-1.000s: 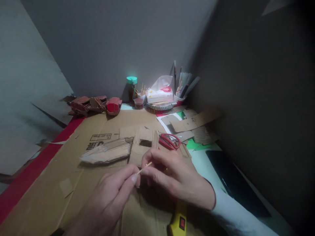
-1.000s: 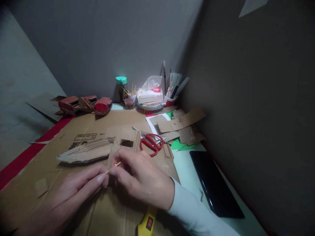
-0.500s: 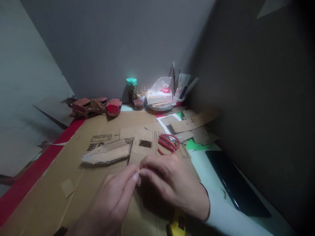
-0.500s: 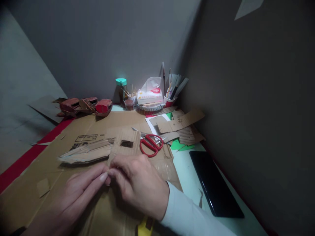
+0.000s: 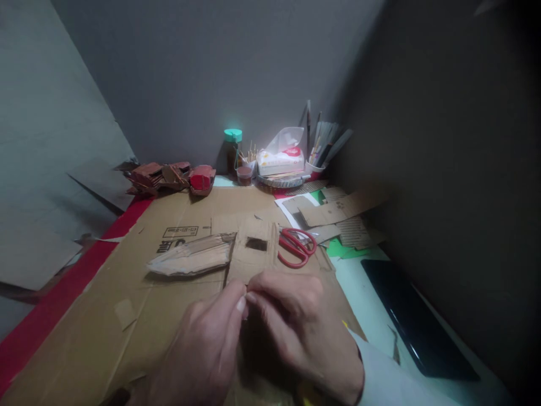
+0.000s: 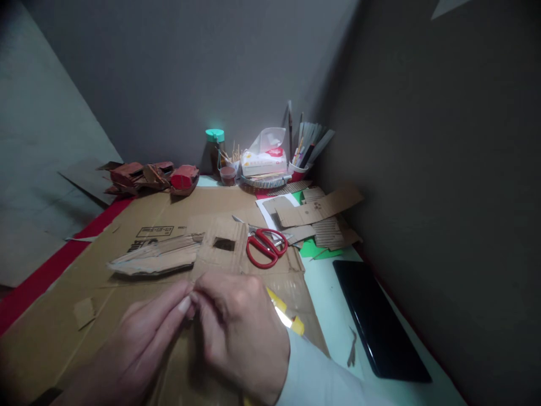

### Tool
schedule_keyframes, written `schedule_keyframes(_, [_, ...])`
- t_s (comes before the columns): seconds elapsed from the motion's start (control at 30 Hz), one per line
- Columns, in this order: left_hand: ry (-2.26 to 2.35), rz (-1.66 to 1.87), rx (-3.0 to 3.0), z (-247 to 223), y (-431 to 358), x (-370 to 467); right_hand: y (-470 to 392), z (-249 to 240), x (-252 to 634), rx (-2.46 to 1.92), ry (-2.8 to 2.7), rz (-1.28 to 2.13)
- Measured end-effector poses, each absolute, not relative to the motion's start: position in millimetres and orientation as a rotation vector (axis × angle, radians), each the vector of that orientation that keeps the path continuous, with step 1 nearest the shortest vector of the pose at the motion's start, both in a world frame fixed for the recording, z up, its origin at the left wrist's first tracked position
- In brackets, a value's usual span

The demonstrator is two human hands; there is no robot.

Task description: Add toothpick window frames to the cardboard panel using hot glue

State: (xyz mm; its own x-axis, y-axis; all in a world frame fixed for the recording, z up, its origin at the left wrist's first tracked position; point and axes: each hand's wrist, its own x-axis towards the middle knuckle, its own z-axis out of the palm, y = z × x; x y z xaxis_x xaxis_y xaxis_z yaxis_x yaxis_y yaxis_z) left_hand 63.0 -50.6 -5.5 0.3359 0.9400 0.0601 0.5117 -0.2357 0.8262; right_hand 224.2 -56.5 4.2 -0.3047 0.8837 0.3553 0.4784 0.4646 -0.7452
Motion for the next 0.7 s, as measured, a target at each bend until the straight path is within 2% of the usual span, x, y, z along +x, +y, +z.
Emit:
schedule_keyframes(0.23, [1.300, 0.722, 1.937, -7.0, -56.5, 63.0, -64.4, -4.0, 215.1, -1.132, -1.895, 0.482])
schedule_keyframes(0.53, [1.301, 0.838, 1.895, -10.6, -50.6, 65.9, -65.0, -18.2, 207.7, -1.047, -2.182, -0.040])
schedule_keyframes(0.6, [1.272, 0.838, 1.898, -8.6, -48.8, 64.6, -61.0, -16.2, 211.1, -1.032, -2.225, 0.034])
schedule_keyframes(0.7, [1.181, 0.823, 1.887, -1.9, -46.7, 61.1, -52.2, 0.0, 224.3, -1.037, -2.220, 0.326])
